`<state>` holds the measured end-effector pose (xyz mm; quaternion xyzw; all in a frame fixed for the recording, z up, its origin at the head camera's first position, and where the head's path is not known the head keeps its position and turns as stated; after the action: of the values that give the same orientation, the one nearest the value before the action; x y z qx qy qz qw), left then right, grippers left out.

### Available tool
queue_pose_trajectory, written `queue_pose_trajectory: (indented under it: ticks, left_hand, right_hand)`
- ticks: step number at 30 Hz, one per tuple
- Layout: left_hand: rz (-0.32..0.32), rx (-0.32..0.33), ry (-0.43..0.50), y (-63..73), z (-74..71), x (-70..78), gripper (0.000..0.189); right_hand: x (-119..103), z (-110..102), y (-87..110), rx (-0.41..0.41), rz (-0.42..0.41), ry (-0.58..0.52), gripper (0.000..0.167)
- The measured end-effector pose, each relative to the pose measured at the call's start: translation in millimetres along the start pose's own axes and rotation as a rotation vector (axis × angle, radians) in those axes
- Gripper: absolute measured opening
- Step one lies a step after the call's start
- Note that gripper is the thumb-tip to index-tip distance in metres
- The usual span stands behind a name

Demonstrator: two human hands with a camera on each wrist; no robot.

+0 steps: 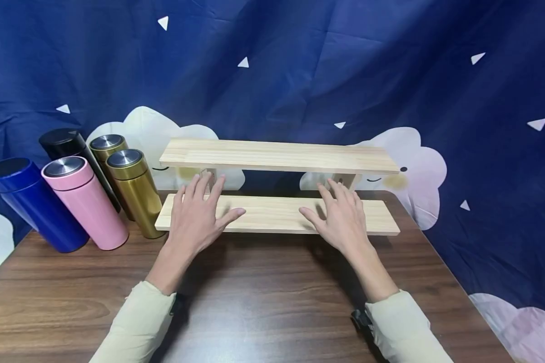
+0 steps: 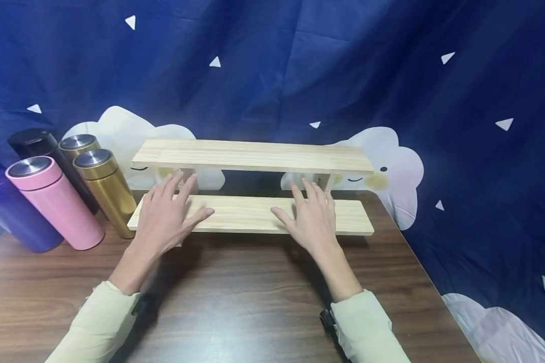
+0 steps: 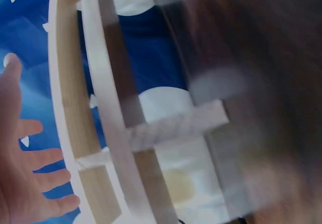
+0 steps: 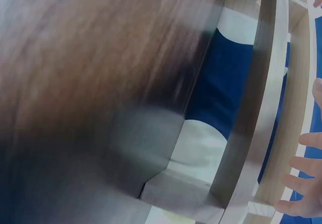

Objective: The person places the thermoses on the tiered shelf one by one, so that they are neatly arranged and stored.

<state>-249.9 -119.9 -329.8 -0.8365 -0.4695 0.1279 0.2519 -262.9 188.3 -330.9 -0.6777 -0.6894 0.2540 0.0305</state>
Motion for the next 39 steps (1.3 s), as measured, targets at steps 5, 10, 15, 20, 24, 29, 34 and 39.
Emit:
queue_pose_trajectory:
  ticks: [5,10,15,20,24,29,34,39]
  left_hand:
    - [-0.021,0.121,0.023,9.4,-5.2,-10.0,0.092]
    - [-0.026,0.239,0.044,15.0,-11.1,-16.8,0.088]
    - [-0.028,0.35,0.055,19.4,-15.3,-21.6,0.078]
    - [-0.057,0.428,0.078,24.9,-18.7,-26.6,0.057]
    - [-0.092,0.475,0.106,28.2,-21.1,-31.2,0.051]
    - [-0.13,0.539,0.127,33.2,-25.3,-36.3,0.051]
    - [-0.173,0.588,0.154,39.6,-29.3,-41.7,0.049]
    - [-0.212,0.615,0.174,49.2,-31.0,-47.0,0.046]
  right_hand:
    - [7.9,-2.7,-0.2,0.012,0.007,-0.046,0.082]
    - [16.5,-3.6,0.1,0.019,0.017,-0.076,0.08]
    - [26.7,-4.8,0.9,0.013,0.046,-0.114,0.076]
    - [34.8,-8.9,0.2,0.028,0.058,-0.138,0.074]
    - [41.5,-11.6,-1.5,0.046,0.057,-0.165,0.073]
    - [51.3,-16.0,-3.1,0.026,0.079,-0.242,0.071]
    - [64.8,-22.3,-5.0,0.025,0.131,-0.347,0.067]
    - [78.7,-27.3,-4.5,0.061,0.189,-0.417,0.061]
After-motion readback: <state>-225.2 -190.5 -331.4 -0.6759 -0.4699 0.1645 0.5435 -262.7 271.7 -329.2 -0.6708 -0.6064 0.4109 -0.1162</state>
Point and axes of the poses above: each hand's wrist, its own y-axis away from the middle knuckle, its own z-axis out of the palm, x = y × z, the point moved 4 cm from there along -y, towards the middle knuckle, and after that the axes turned 15 degrees about z, right-handed, at the moved point
